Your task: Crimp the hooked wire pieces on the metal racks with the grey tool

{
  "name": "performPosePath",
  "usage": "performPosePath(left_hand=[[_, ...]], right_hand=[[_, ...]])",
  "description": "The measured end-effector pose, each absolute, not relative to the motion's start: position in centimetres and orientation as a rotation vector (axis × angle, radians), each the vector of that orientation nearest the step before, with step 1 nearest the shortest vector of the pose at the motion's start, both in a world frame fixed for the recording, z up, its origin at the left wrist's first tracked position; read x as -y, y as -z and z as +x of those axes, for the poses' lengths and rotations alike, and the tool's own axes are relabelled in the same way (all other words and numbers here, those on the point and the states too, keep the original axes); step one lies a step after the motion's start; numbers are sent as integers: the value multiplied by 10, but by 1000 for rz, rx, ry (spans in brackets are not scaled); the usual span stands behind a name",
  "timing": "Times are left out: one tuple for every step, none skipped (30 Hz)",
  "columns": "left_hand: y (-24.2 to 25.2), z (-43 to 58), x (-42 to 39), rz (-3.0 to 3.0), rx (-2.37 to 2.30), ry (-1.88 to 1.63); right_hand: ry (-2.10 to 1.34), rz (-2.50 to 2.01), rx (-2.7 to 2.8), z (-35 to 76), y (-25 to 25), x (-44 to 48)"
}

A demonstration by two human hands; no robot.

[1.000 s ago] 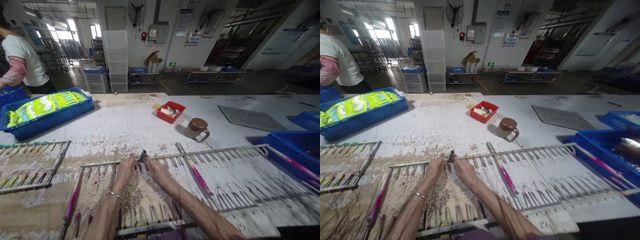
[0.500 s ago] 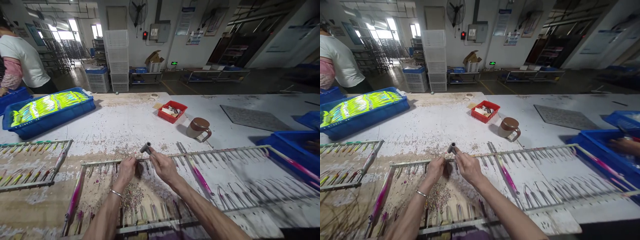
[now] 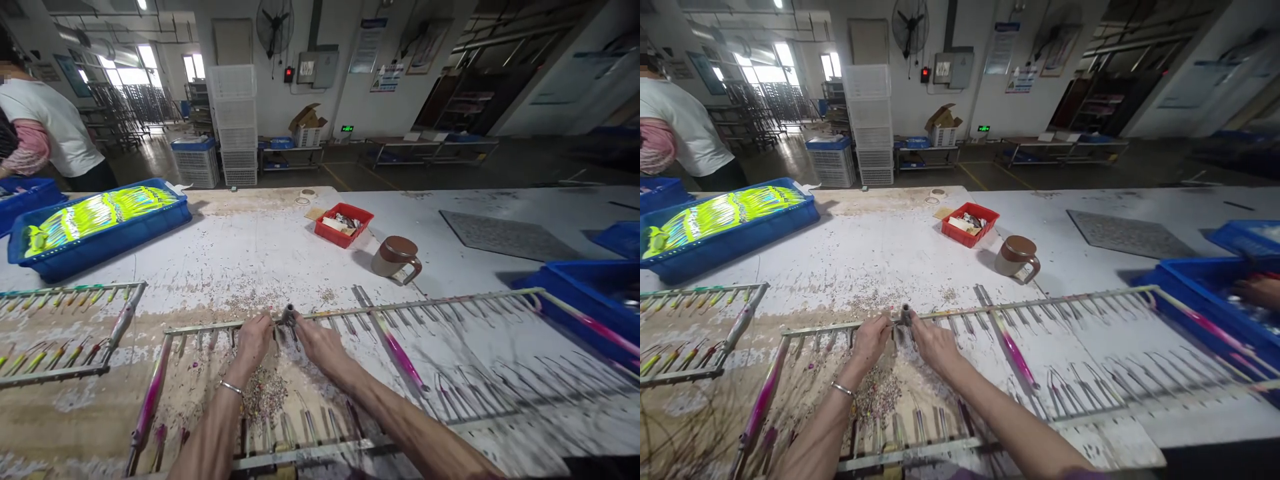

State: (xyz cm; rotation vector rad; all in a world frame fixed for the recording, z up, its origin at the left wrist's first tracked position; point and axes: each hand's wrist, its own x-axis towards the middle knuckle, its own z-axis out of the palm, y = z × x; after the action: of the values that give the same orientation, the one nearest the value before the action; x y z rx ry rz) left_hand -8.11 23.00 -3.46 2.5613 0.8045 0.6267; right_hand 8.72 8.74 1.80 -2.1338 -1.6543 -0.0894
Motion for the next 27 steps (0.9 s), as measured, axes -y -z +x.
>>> performPosePath(left_hand=[[34,-81,-230,2555,-797,-633],[33,-82,-230,2551,-793,-638],[33,-82,-230,2548,-791,-639],[32,-82,-230,2546,-792,-638],[32,-82,-230,2546,-797,-635],[32,-82,-230,2547,-801,-630],[32,-82,-230,2548,-805,-625],[32,-81,-231,2549,-808,-620],[33,-81,-231,2551,-808,-615],[33,-81,-231,2553,-808,-610],[34,-81,-231,2555,-811,-606],[34,-81,-232,2559,-816,-601],[34,-81,-232,2563,-824,-594],[33,-81,-232,2567,-830,-585],[33,-81,-231,2569,-836,-577],[32,-81,-231,2568,-840,-569],[31,-81,-231,2565,-839,-563],[30,-82,-231,2559,-834,-560],[30,-82,-231,2551,-826,-559],[29,-83,-231,2541,-817,-562],[29,-83,-230,2530,-806,-567],[29,-84,-230,2520,-797,-574],[29,-84,-230,2513,-790,-580],[29,-84,-230,2508,-787,-585],[29,-84,-230,2503,-787,-590],[29,-84,-230,2498,-788,-591],[29,-84,-230,2494,-786,-589]], right_hand=[[72,-2144,1685,87,-19,-87],[77,-2129,1690,88,-20,-87],[104,-2096,1670,88,-22,-87],[139,-2058,1636,89,-25,-87],[177,-2028,1590,90,-27,-86],[202,-2022,1556,91,-28,-87],[209,-2042,1543,91,-28,-87],[199,-2081,1551,91,-27,-87],[171,-2125,1583,91,-26,-88],[138,-2163,1625,91,-26,-89],[112,-2179,1661,92,-25,-89],[107,-2168,1676,92,-26,-89],[123,-2138,1663,92,-27,-90],[150,-2106,1630,92,-28,-90],[178,-2083,1583,91,-29,-90],[185,-2088,1548,91,-29,-91],[162,-2121,1542,90,-29,-92],[117,-2174,1561,90,-28,-93],[57,-2231,1600,90,-27,-93],[-1,-2274,1647,90,-26,-94],[-36,-2286,1681,91,-25,-95],[-33,-2268,1690,92,-26,-95],[3,-2227,1673,93,-26,-95],[49,-2180,1644,93,-27,-95],[94,-2140,1609,93,-27,-94],[120,-2123,1582,92,-27,-94],[115,-2139,1576,91,-26,-94]])
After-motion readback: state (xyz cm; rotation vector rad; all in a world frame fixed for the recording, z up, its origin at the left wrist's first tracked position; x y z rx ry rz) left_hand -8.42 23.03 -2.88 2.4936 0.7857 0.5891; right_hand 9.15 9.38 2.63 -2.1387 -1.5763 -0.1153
